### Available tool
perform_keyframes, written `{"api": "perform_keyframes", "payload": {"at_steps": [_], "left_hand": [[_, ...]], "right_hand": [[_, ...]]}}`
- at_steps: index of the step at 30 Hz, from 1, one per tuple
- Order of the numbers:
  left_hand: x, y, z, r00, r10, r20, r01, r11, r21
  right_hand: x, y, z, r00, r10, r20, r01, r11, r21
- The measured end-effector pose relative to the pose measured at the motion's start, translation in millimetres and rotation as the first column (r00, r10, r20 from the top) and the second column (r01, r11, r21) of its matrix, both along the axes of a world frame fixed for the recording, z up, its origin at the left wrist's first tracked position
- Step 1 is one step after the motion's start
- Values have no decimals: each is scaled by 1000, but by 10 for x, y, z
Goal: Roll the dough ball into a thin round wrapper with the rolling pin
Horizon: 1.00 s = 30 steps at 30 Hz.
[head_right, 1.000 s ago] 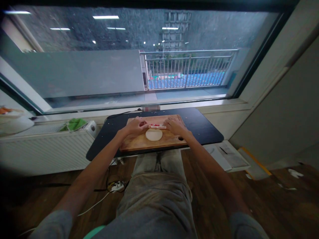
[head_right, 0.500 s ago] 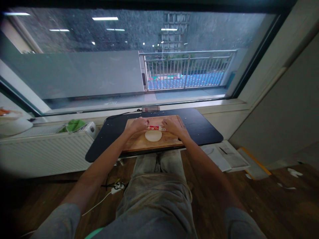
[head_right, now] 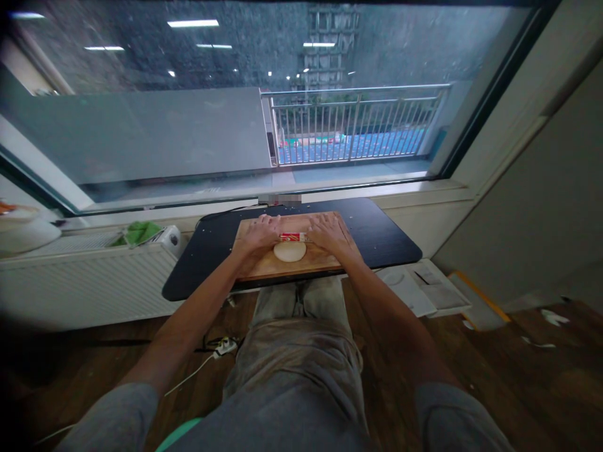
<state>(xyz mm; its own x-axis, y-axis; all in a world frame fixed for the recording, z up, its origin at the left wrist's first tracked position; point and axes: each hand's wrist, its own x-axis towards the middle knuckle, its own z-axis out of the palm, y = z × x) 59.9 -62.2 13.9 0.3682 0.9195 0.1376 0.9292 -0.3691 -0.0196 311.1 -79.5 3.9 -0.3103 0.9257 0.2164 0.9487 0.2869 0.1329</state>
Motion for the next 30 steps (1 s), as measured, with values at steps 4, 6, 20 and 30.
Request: {"api": "perform_keyframes", "payload": {"at_steps": [4,6,20,30], "left_hand": [[-12,10,-80,999,30,42,-30,1000,4],[-29,-2,-120,999,18,49,-19,1000,14],[-111,-427,-90,998,-33,56,28,996,88],[-153,-762,-199,992,-57,117,39,988,147]], "right_hand": [[-10,-70,-70,998,48,47,-52,994,96],[-14,-119,-101,998,50,50,-56,988,145],[-69,-540,-93,996,93,-1,-93,992,80],[-245,-813,125,998,58,-30,-56,997,51]]}}
